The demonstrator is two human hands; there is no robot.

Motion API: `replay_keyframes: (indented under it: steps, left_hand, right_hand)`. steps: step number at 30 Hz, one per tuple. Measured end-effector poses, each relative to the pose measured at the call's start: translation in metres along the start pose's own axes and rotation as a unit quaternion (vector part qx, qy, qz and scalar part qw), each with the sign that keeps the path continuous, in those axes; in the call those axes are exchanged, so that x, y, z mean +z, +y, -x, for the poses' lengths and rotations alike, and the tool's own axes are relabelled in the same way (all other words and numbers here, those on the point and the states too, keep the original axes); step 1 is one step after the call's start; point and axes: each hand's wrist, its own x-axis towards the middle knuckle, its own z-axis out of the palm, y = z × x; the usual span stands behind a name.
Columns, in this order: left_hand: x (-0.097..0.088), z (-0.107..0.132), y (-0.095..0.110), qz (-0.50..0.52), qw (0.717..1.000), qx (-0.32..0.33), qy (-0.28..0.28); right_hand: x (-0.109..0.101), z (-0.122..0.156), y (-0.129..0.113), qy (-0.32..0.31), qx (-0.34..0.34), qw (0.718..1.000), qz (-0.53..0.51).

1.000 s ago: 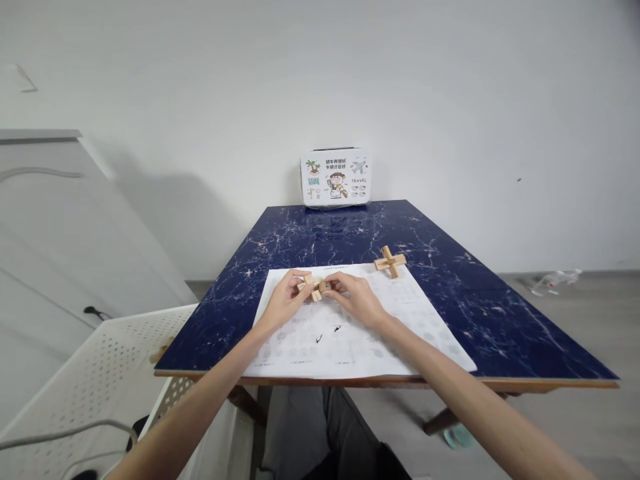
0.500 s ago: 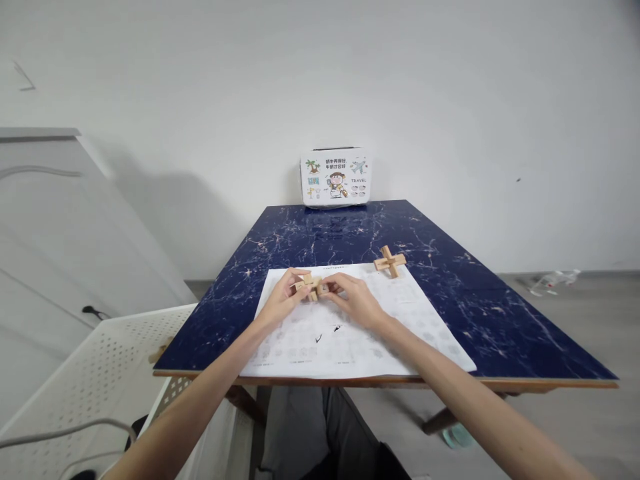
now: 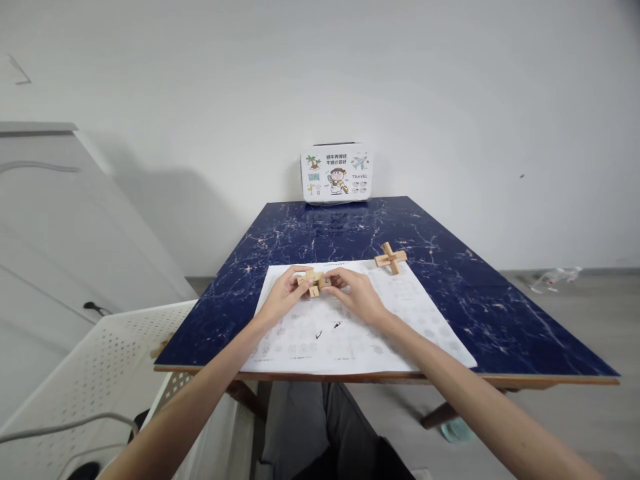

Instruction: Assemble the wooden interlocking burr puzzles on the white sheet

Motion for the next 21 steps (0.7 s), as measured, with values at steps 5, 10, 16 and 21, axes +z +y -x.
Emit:
replay_keyframes:
  steps: [5, 10, 16, 21]
  left_hand:
    - [0.0035, -0.0001, -0.0019, -0.037, 0.999, 0.012, 0.001]
    - [0.0039, 0.0006, -0.0036, -0.067, 0.998, 0.018, 0.010]
    - [0.0021, 0.0036, -0.0035, -0.118, 0.992, 0.040, 0.008]
    - [0.0033, 0.0051, -0.0037, -0.146, 0.987, 0.061, 0.011]
  right_hand:
    - [-0.0002, -0.0005, 0.0012, 0.004, 0.034, 0.999, -0.033]
    - [-0.0008, -0.0010, 0.0024, -0.007, 0.051, 0.997, -0.057]
    - [-0.0015, 0.0010, 0.0027, -0.006, 0.044, 0.998, -0.043]
    - [-0.0021, 0.0004, 0.0036, 0.015, 0.029, 0.999, -0.017]
